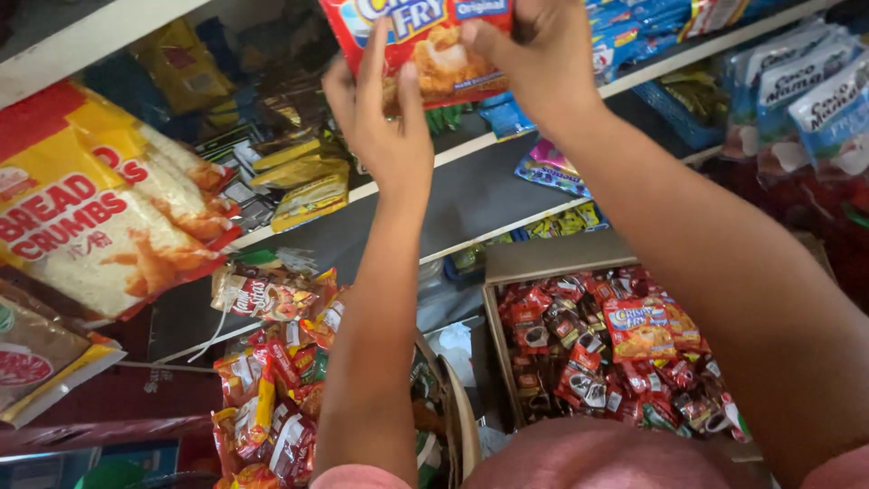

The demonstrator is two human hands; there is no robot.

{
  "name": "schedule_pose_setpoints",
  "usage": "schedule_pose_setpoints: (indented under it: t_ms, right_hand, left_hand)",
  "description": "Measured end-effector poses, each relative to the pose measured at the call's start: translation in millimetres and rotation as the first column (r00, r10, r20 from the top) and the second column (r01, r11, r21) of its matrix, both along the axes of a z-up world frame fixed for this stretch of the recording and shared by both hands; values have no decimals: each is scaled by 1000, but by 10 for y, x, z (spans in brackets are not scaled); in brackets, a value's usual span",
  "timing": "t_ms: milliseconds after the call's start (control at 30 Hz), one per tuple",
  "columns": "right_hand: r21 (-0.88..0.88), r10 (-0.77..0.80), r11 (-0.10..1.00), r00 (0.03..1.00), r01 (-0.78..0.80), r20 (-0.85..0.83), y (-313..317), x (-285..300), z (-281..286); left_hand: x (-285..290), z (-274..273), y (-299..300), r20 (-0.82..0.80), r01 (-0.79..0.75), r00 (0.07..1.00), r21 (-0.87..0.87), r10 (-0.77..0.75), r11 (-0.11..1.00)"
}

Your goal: Stocking and organizing various seasoning and snack packets on grocery shelves.

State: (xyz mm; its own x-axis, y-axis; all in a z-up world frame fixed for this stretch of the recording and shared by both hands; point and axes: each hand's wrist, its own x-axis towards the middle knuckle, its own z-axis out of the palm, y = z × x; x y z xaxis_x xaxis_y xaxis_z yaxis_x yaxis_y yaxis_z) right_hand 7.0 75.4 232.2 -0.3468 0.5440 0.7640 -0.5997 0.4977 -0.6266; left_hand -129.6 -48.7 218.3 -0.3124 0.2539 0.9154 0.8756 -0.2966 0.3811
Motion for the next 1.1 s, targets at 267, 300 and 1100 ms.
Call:
schedule_pose_setpoints:
  t_ms: [267,300,1100]
  right_hand:
    - [-172,-65,979,971,106,228,30,243,-598]
    - [-187,-70,975,970,116,233,56,297,-686]
    - [-762,-46,289,803,580,594,-425,4380,-5098]
  left_hand:
    - [272,-547,-132,155,-36,987,-37,42,999]
    - [289,-644,-108,159,-27,987,-54,35,998]
    - [3337,-4678,774,532,541,835,-841,-141,26]
